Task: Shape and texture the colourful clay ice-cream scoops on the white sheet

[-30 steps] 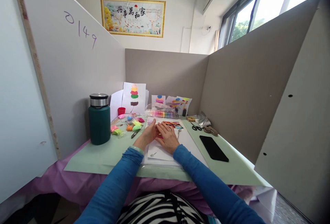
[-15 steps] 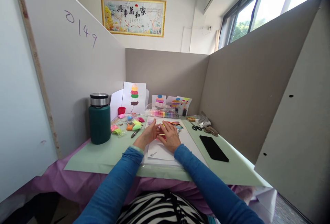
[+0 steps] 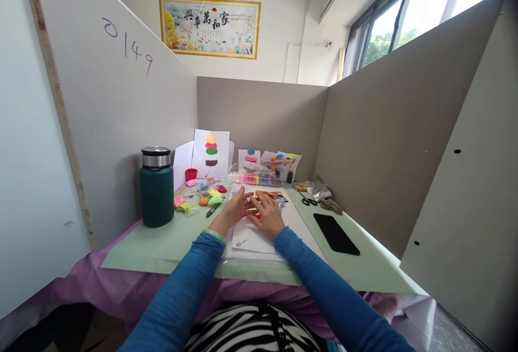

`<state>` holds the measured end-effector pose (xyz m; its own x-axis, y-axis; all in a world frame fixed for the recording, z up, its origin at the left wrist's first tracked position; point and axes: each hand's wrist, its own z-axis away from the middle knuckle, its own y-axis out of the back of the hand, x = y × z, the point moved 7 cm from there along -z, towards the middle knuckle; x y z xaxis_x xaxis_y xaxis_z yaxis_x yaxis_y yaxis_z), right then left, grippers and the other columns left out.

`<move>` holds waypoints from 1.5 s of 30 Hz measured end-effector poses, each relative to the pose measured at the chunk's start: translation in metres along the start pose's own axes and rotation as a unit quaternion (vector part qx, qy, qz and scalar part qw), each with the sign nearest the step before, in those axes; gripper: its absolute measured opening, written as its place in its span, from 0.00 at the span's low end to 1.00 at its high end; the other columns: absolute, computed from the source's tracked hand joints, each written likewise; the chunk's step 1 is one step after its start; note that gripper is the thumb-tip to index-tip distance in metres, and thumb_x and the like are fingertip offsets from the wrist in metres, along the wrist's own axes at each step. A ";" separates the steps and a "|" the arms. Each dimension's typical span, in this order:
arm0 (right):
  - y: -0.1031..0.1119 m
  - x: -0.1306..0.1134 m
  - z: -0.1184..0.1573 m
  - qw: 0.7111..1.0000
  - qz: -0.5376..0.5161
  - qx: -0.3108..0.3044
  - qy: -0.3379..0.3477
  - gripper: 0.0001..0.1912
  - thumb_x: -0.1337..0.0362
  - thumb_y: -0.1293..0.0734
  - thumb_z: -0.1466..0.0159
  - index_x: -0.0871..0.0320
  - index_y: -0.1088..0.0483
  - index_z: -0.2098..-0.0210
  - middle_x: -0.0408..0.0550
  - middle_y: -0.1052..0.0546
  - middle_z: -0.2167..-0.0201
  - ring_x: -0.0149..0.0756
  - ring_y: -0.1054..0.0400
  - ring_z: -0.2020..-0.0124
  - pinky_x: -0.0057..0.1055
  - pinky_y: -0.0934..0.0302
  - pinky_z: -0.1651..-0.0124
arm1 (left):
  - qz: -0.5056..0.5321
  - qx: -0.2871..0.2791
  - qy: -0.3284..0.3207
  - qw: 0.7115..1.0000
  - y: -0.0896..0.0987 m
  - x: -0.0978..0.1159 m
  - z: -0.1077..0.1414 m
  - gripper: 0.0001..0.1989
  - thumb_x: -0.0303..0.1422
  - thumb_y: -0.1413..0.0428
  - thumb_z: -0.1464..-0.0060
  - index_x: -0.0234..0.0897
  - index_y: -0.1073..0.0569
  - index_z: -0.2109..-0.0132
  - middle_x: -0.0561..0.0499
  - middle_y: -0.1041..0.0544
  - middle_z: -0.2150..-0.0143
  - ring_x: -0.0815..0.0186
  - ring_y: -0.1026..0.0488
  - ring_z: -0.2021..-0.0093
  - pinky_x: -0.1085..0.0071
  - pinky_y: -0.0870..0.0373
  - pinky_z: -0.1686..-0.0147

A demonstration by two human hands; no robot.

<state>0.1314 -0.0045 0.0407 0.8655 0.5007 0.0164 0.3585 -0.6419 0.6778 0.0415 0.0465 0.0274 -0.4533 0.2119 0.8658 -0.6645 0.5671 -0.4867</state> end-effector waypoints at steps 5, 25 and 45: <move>0.000 -0.008 0.000 0.999 -0.013 -0.008 0.044 0.30 0.54 0.34 0.37 0.55 0.39 0.38 0.55 0.41 0.35 0.49 0.47 0.37 0.47 0.51 0.39 | -0.015 -0.037 0.014 0.999 -0.011 -0.002 0.003 0.29 0.53 0.56 0.40 0.32 0.27 0.50 0.39 0.23 0.56 0.59 0.25 0.58 0.66 0.29 0.61; 0.001 -0.002 0.000 0.999 -0.021 0.001 0.024 0.28 0.54 0.35 0.37 0.54 0.37 0.39 0.55 0.38 0.37 0.48 0.44 0.40 0.47 0.48 0.41 | -0.027 -0.025 0.008 0.999 -0.003 -0.004 -0.002 0.27 0.53 0.53 0.41 0.34 0.29 0.50 0.42 0.23 0.61 0.61 0.25 0.64 0.68 0.29 0.66; 0.016 0.018 0.001 0.987 -0.075 0.134 -0.035 0.11 0.61 0.40 0.34 0.56 0.27 0.61 0.52 0.25 0.60 0.43 0.35 0.54 0.40 0.43 0.50 | -0.162 0.034 -0.013 0.986 0.007 -0.006 0.002 0.14 0.37 0.36 0.52 0.30 0.26 0.65 0.44 0.23 0.70 0.64 0.24 0.71 0.68 0.30 0.66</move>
<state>0.1530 -0.0061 0.0506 0.8141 0.5668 -0.1265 0.5564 -0.6990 0.4492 0.0389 0.0474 0.0185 -0.2257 0.0067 0.9742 -0.8146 0.5472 -0.1925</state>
